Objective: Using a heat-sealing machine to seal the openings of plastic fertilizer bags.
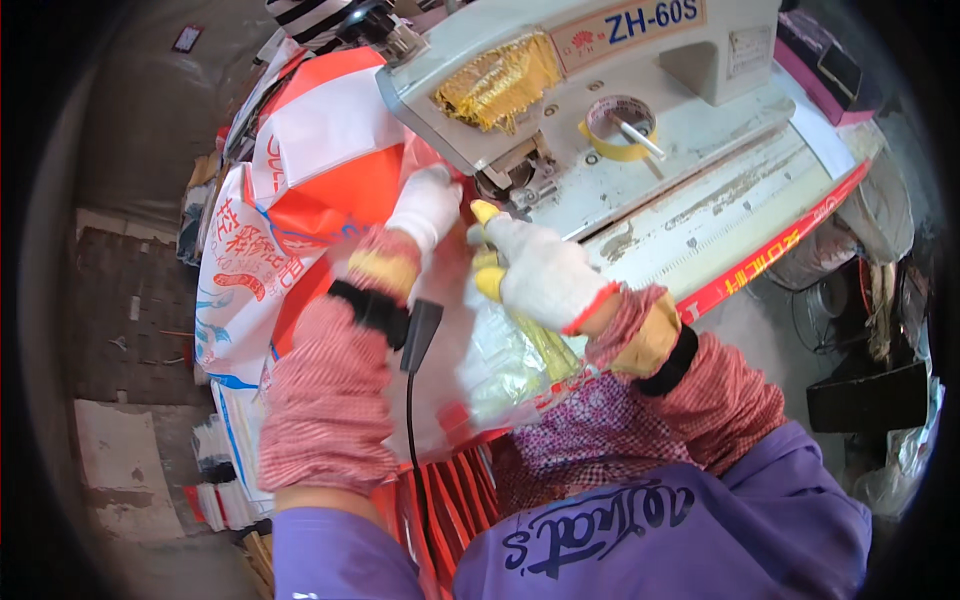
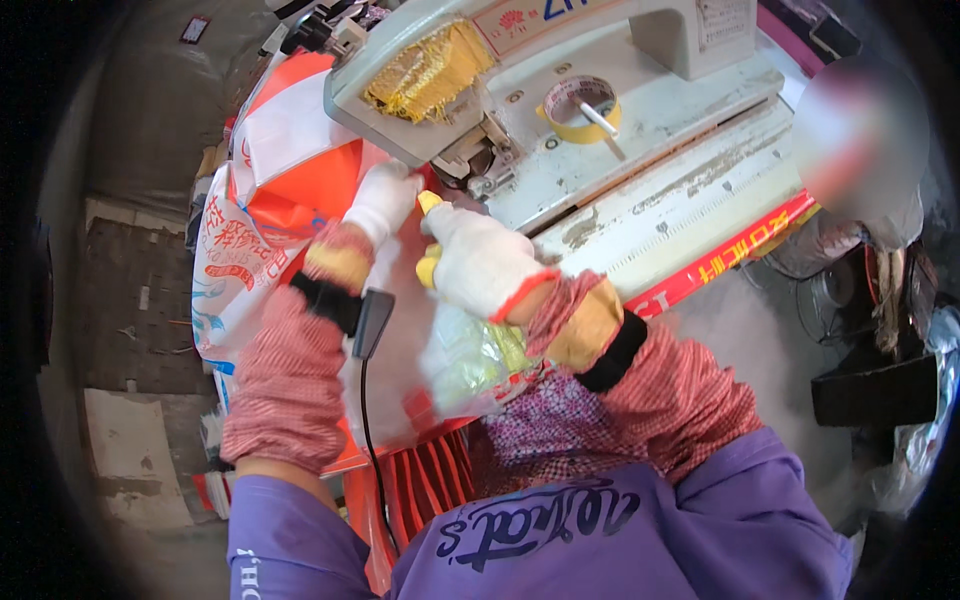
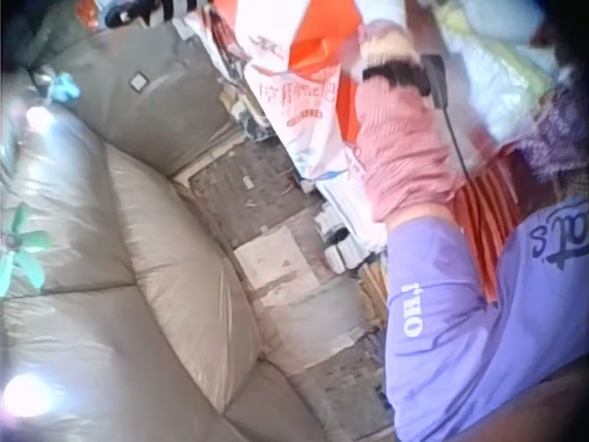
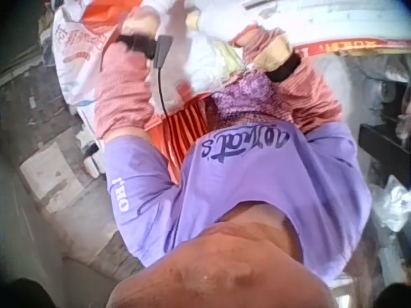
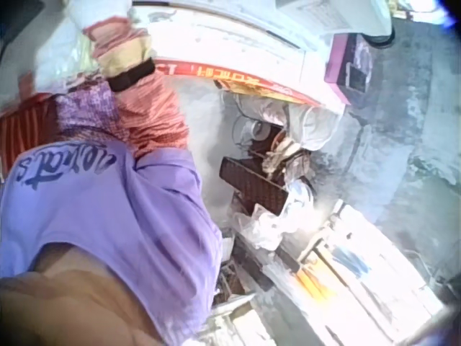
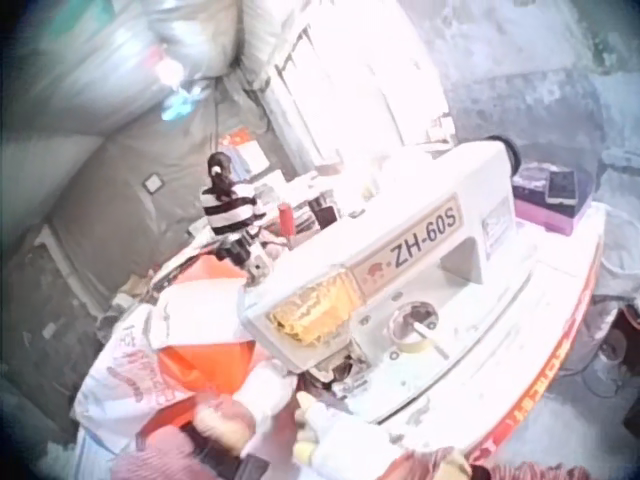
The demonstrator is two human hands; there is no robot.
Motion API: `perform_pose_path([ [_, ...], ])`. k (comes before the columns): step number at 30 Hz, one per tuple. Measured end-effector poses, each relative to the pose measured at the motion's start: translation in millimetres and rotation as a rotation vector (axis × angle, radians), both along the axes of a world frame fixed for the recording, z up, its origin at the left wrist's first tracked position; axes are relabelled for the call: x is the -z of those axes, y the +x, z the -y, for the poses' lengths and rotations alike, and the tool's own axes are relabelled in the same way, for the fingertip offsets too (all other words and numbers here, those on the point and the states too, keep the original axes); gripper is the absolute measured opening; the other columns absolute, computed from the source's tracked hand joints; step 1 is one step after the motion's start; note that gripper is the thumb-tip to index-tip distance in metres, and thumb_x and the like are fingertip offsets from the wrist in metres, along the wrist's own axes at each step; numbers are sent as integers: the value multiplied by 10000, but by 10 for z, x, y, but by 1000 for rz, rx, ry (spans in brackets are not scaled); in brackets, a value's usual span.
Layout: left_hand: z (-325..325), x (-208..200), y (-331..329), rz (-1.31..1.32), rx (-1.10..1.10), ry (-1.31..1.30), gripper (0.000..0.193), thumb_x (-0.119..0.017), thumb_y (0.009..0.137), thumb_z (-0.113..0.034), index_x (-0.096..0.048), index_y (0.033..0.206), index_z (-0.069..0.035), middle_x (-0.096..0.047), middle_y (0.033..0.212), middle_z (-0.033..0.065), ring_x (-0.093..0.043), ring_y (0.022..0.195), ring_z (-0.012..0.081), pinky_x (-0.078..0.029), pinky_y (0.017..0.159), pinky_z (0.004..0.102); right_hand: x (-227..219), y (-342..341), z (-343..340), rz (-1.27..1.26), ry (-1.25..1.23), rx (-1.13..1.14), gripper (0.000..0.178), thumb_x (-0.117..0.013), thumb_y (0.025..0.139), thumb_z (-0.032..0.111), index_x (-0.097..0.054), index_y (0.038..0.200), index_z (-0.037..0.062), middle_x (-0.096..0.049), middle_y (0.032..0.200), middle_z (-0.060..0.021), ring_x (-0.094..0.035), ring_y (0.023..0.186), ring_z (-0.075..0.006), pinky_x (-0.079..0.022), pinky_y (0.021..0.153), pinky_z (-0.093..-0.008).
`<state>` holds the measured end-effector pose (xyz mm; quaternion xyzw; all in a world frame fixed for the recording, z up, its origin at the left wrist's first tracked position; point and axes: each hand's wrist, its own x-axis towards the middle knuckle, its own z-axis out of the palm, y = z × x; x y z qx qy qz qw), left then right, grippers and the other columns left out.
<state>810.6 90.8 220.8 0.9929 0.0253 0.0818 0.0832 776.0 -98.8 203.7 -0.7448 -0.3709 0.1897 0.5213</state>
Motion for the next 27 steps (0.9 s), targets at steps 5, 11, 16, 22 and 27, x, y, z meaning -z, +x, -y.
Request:
perform_pose_path([
  [5,262,-930,-1180,-507,371,62,144,-509,778,-143,-520,689,-30,-536,690,148,-546,671,315,-434,602,396,115,2,-162,695,-232,81,565,-563,754,180,-377,1260,9,-413,1293,-169,-359,1229,-282,-293,1014,-353],
  [11,383,-2214,-2050,537,132,465,295,-587,765,-34,-553,1057,-60,-533,1119,142,-573,919,259,-481,740,380,-278,-138,-635,799,-493,-84,194,-499,757,107,-584,918,41,-612,927,-121,-558,943,-288,-429,792,-382],
  [16,-215,-1926,-2392,528,19,-38,681,-724,664,-109,-392,1237,51,-473,1218,148,-471,1113,252,-334,986,359,-563,-559,-518,603,135,-260,111,-513,781,136,-588,808,59,-587,739,-163,-575,674,-333,-452,597,-392],
  [22,-1149,-592,-2930,-41,-139,475,609,-754,572,-300,-523,1068,-31,-567,980,154,-561,927,279,-462,777,356,-597,-477,59,-5,325,133,97,-583,758,62,-566,836,9,-556,710,-31,-535,676,-120,-433,590,-272],
  [27,-1243,-51,-3116,-30,-296,656,82,-599,656,-126,-578,734,-114,-599,645,69,-608,598,248,-480,511,349,210,-556,103,482,163,-43,273,-560,728,-11,-593,999,11,-609,897,-70,-575,803,-131,-465,718,-265],
])
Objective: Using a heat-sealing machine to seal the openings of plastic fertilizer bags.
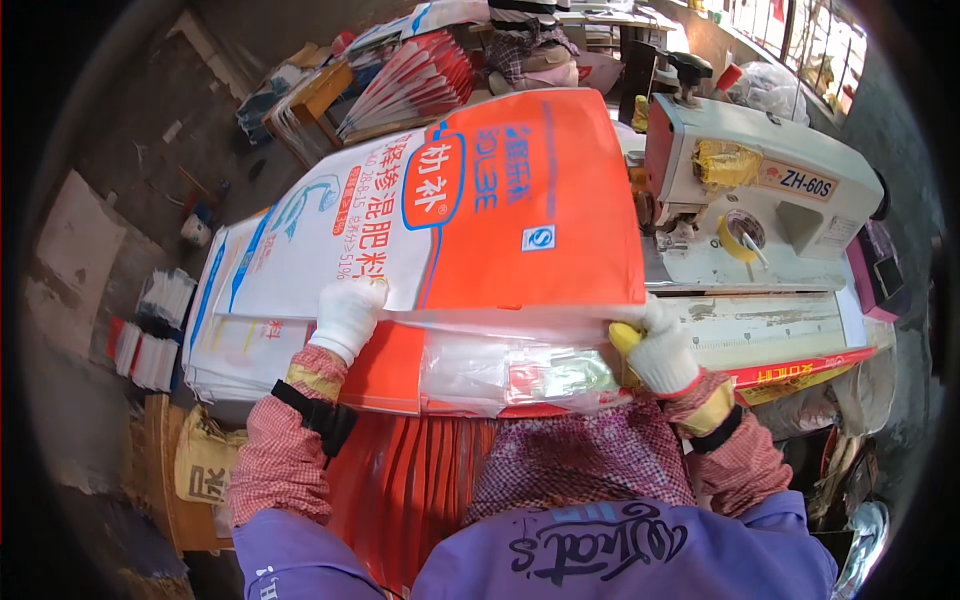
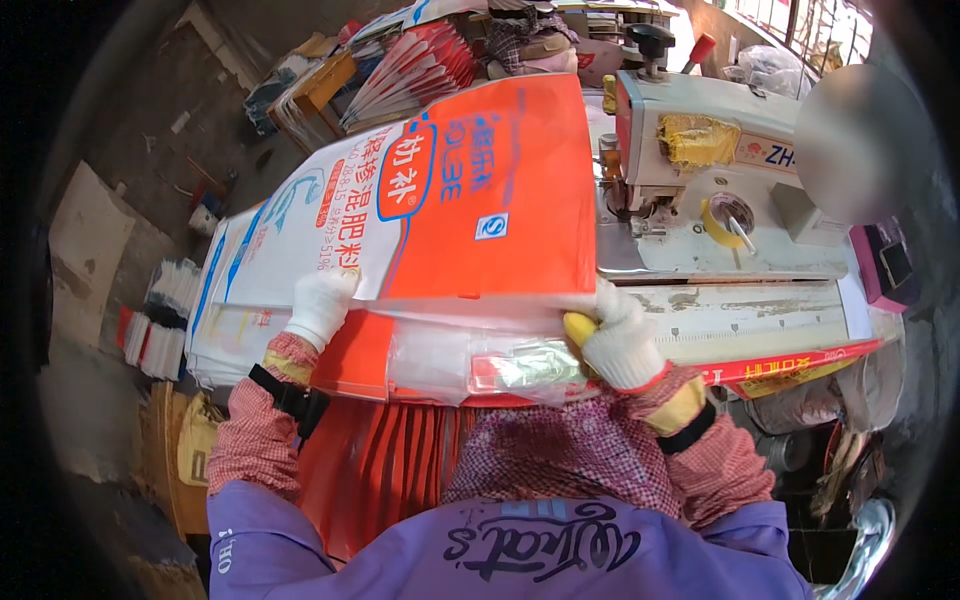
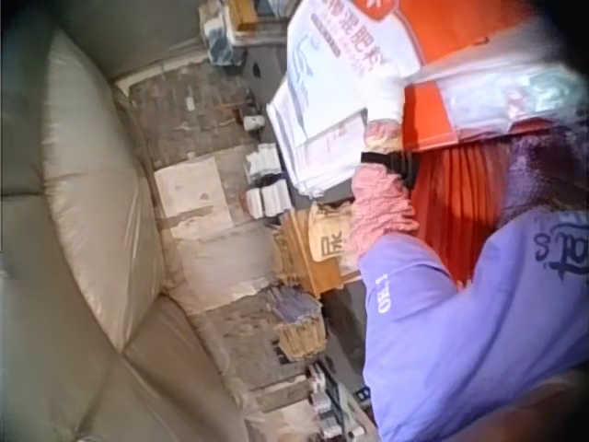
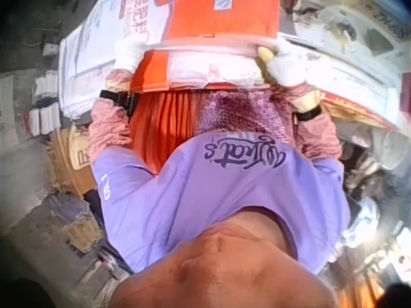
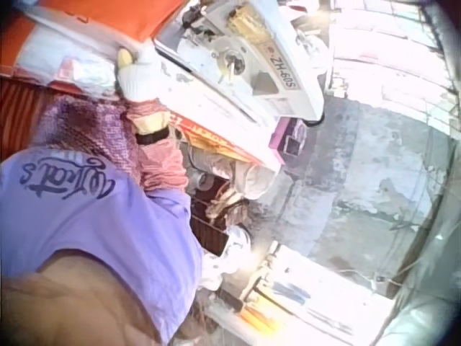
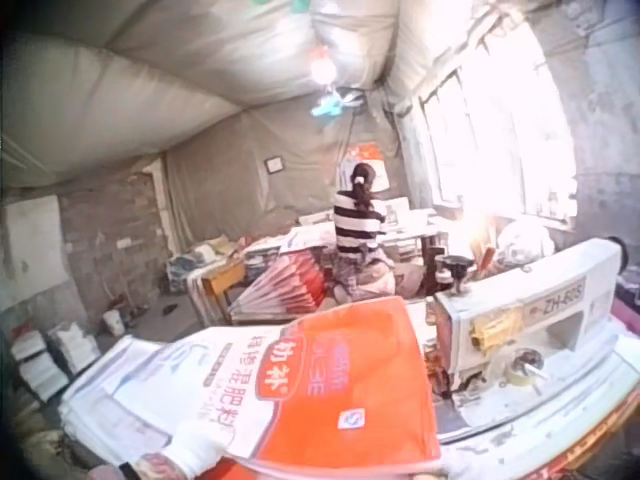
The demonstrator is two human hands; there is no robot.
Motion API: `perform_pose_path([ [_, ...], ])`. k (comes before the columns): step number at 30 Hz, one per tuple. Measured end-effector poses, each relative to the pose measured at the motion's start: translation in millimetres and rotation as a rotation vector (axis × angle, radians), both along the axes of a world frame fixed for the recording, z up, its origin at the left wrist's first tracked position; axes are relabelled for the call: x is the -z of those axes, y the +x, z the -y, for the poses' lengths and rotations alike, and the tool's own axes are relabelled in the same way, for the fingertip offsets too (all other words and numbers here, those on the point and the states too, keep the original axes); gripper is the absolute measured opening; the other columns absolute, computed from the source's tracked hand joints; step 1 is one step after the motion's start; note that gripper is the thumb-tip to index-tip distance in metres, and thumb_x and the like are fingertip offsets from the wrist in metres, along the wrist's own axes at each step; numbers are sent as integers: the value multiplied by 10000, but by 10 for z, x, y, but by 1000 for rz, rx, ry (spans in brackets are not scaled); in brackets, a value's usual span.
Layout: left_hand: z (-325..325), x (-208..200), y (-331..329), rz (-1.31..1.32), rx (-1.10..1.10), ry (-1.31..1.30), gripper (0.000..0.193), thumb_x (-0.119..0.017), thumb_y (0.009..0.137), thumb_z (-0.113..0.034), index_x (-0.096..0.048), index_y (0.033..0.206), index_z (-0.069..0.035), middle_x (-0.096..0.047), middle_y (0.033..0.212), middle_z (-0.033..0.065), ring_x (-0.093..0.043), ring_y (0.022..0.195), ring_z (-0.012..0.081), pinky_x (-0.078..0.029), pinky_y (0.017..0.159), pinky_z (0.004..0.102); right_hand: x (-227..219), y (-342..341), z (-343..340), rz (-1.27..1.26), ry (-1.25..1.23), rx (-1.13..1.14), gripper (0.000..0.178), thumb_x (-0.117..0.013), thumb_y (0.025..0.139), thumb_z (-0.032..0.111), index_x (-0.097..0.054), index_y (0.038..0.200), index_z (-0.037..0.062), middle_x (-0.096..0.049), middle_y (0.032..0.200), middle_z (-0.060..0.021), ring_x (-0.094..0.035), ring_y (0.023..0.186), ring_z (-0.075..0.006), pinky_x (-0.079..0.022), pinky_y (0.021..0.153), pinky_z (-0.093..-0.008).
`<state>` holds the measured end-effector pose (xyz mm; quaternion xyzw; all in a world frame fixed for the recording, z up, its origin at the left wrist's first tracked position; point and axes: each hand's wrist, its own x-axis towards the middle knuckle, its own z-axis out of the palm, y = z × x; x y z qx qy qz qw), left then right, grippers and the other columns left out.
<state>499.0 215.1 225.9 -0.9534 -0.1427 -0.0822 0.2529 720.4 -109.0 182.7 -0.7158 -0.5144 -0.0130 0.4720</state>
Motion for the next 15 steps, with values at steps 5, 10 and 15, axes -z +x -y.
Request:
perform_pose_path([
  [5,-236,-31,-589,-68,-66,67,105,-522,682,-91,-613,679,-144,-604,631,76,-611,598,270,-488,538,365,-222,-612,-335,-328,-148,-168,270,-528,749,47,-603,1007,65,-621,854,-88,-602,784,-255,-494,692,-324],
  [10,-626,-30,-2195,778,-644,-969,258,-368,866,-85,-537,1038,6,-587,1015,176,-591,918,229,-472,807,328,-970,-1326,-33,183,-276,-813,230,-570,762,111,-596,990,96,-608,822,-92,-614,776,-198,-489,677,-306],
  [15,1334,-303,-2177,922,-542,-1632,513,-300,945,-389,-390,1257,8,-454,1255,91,-447,1141,177,-370,956,329,-1473,-503,-590,-181,-89,-497,331,-568,779,247,-563,1063,77,-612,862,-122,-617,743,-242,-486,670,-302],
])
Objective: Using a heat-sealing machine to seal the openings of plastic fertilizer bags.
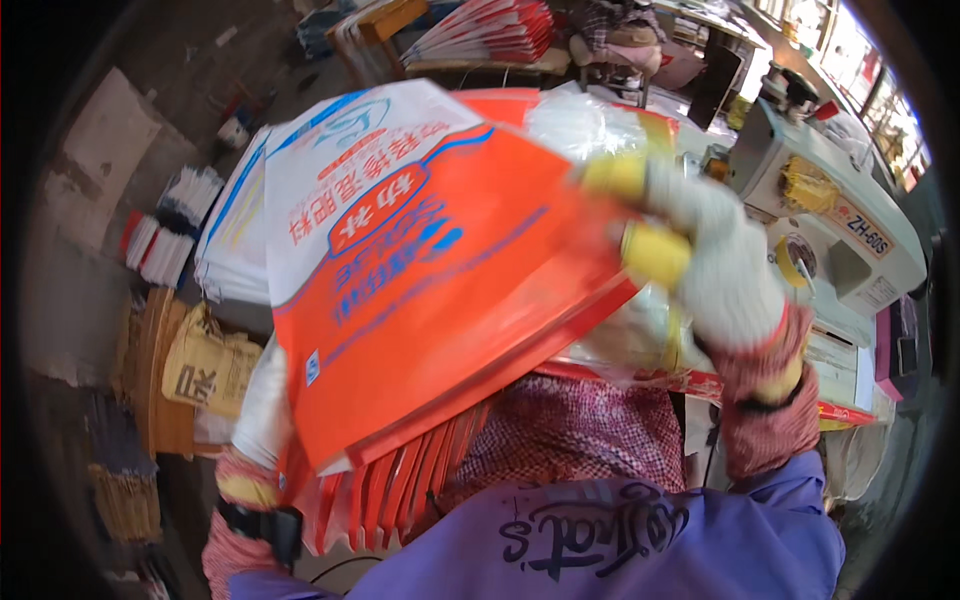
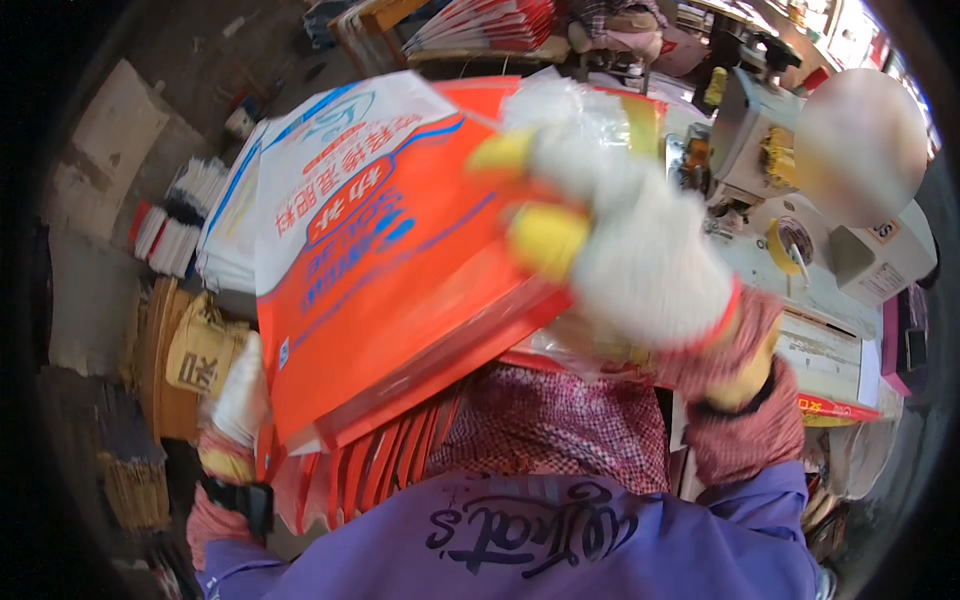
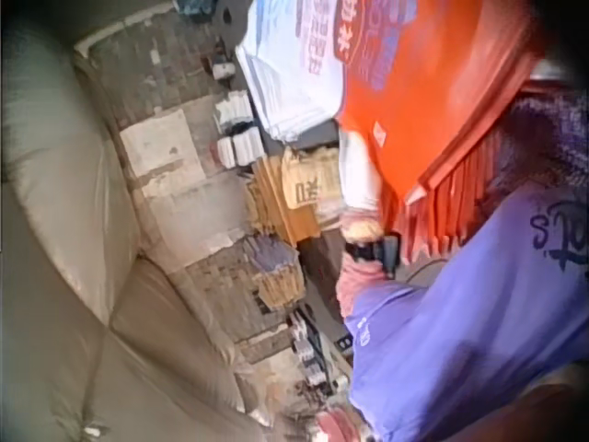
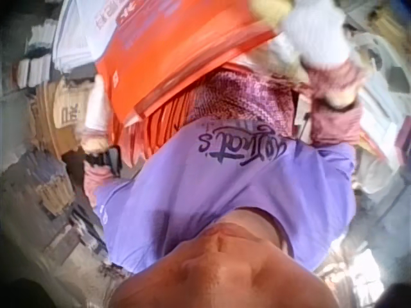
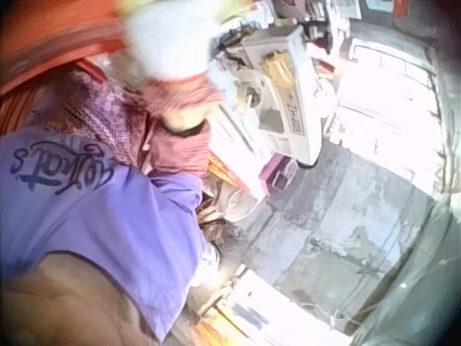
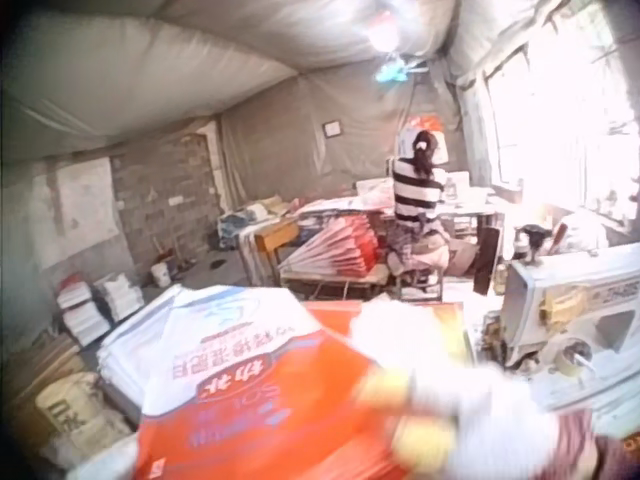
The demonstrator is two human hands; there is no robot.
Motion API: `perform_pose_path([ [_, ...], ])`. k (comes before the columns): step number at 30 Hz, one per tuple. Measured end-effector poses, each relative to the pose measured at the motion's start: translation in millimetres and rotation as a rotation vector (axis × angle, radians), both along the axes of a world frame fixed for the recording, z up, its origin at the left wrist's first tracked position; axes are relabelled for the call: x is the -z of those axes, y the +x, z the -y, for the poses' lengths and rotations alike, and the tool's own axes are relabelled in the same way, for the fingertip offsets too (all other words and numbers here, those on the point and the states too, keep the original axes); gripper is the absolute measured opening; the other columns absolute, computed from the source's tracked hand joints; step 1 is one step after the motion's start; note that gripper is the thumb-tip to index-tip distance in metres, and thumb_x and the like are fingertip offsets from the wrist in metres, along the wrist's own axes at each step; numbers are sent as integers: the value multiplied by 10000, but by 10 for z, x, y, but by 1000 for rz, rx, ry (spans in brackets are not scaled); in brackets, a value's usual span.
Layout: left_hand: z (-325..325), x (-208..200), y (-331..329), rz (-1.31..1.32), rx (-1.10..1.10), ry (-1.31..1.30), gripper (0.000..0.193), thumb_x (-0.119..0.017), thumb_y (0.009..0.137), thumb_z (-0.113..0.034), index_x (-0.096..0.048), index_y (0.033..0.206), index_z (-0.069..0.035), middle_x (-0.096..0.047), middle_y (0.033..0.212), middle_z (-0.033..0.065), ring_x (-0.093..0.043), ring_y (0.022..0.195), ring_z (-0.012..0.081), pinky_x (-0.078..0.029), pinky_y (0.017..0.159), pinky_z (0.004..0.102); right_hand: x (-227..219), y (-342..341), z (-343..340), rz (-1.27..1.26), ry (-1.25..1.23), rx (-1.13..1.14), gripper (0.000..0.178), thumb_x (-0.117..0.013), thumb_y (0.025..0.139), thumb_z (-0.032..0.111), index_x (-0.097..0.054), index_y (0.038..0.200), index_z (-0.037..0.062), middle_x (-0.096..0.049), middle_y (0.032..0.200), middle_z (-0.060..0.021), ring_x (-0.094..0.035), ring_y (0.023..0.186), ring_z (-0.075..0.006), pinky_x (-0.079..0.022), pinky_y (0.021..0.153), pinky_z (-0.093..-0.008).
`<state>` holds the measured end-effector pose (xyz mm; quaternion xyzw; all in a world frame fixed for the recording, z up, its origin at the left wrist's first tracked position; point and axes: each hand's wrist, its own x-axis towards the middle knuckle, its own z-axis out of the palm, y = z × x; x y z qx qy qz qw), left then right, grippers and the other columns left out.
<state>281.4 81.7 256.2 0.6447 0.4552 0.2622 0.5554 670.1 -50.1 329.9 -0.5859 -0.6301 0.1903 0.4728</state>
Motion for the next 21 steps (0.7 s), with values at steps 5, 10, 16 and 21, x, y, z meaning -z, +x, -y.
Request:
perform_pose_path([
  [5,723,296,116,212,-148,-378,553,-365,922,-425,-385,1258,14,-441,1263,93,-448,1135,168,-419,905,300,770,638,-203,499,-484,67,488,-597,763,350,-498,1204,168,-590,900,-129,-591,786,-261,-469,665,-326],
  [10,645,662,90,388,-156,-430,470,-407,919,-377,-470,1176,12,-526,1162,106,-517,1063,200,-430,884,325,910,731,-214,432,-274,321,529,-582,778,390,-477,1220,119,-599,959,-164,-589,887,-290,-469,744,-347],
  [16,692,723,316,530,-23,-484,454,-406,919,-354,-414,1231,-25,-497,1206,97,-495,1097,198,-447,862,362,388,1015,-830,727,-479,401,708,-476,787,578,-417,1259,53,-540,1143,-208,-533,1050,-331,-430,840,-349],
  [21,869,809,501,635,-63,-654,538,-405,893,-461,-355,1300,-113,-472,1247,63,-482,1119,188,-462,836,346,533,867,-908,969,-712,229,648,-472,787,566,-433,1256,120,-569,1076,-216,-544,991,-378,-429,832,-419],
])
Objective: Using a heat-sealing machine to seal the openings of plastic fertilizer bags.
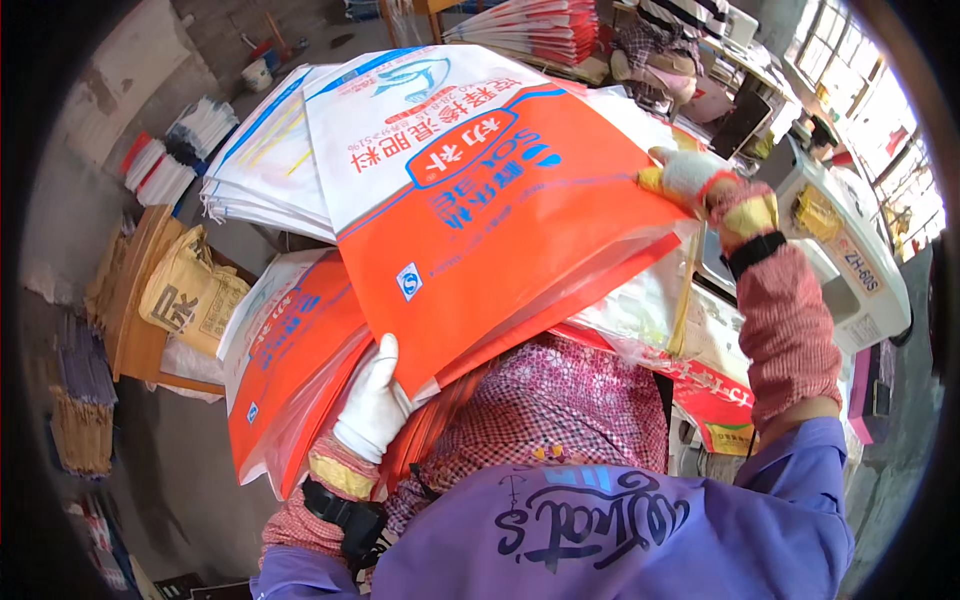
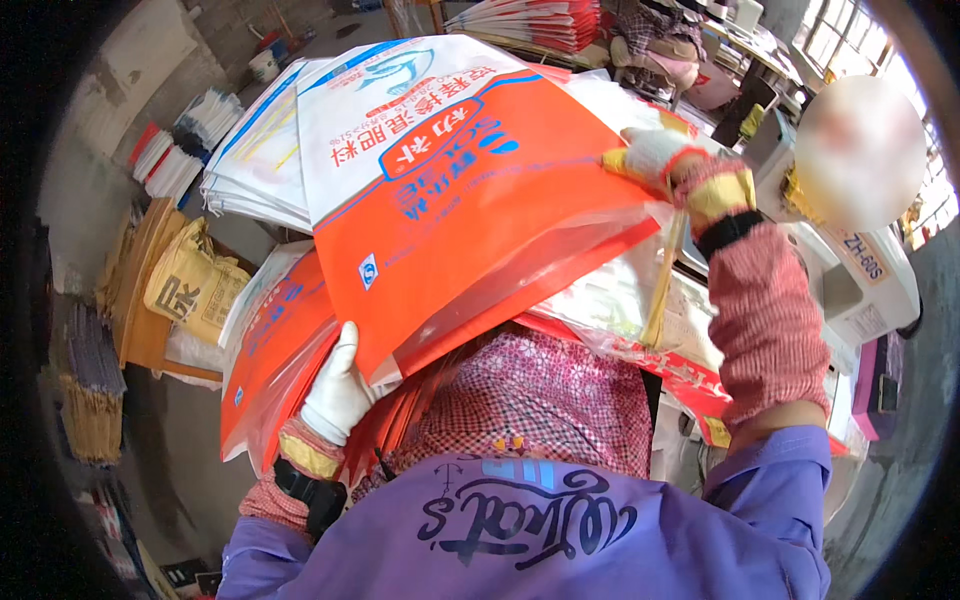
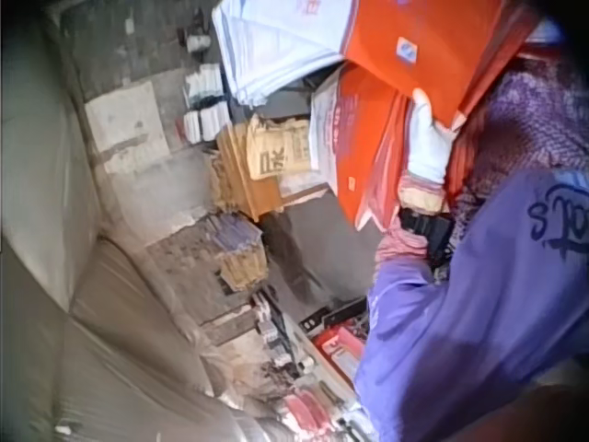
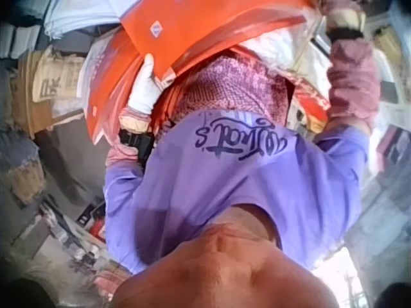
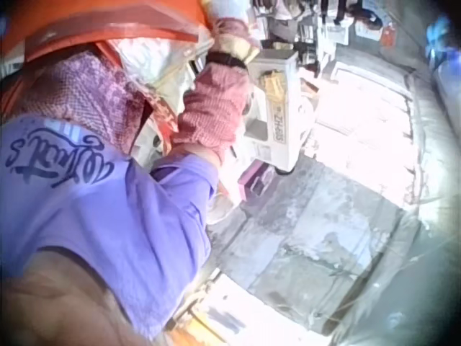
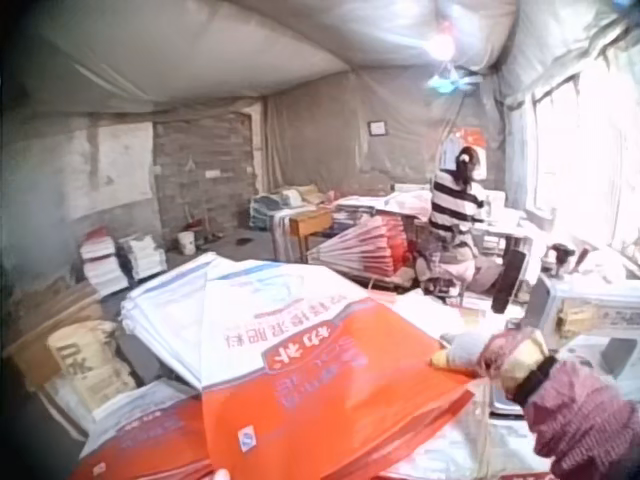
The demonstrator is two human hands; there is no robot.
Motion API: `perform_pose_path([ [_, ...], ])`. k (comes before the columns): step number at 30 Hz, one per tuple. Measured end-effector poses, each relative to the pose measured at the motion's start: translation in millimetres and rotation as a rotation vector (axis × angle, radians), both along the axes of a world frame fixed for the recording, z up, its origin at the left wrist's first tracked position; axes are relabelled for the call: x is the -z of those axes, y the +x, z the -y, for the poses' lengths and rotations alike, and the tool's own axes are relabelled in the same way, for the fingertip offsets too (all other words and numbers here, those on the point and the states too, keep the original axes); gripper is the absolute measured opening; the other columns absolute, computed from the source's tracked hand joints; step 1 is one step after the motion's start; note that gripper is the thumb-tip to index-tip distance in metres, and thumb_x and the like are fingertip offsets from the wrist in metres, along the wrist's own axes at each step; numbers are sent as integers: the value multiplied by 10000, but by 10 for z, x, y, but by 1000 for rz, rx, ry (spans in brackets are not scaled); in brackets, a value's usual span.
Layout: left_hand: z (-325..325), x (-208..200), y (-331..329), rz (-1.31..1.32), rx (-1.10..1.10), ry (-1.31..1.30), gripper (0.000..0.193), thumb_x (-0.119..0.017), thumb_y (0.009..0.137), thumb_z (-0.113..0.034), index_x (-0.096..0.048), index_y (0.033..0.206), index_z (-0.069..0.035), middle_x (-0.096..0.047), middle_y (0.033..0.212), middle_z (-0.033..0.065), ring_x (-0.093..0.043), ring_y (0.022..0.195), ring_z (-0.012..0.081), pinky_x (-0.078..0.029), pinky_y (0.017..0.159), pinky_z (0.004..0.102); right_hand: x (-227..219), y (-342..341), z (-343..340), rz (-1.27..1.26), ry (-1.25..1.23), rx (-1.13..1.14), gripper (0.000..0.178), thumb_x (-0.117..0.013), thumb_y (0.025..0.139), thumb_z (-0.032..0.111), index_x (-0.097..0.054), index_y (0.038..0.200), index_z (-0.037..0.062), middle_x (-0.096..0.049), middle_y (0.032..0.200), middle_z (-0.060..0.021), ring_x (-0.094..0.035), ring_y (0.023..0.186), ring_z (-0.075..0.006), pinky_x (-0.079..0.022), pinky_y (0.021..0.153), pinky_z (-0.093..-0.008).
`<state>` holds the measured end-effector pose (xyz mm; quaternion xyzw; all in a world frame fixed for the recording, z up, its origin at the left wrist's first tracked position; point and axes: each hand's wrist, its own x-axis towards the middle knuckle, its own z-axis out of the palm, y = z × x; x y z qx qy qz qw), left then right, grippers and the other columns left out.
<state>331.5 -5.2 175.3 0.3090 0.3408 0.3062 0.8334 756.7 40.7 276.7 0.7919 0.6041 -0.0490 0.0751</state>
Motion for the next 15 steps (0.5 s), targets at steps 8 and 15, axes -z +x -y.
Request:
perform_pose_path([
  [8,-10,57,73,-350,-364,366,200,-495,870,-212,-524,944,-28,-582,903,124,-585,787,215,-477,699,315,616,-319,701,-135,171,173,390,-486,828,240,-484,1218,226,-608,960,-171,-601,863,-314,-479,718,-388],
  [15,-192,-1043,-423,-1040,-397,1030,255,-573,805,-229,-444,729,-23,-438,609,146,-503,577,242,-364,530,391,839,-624,153,-312,240,-37,411,-518,786,214,-504,1185,118,-617,944,-174,-600,883,-317,-479,732,-388],
])
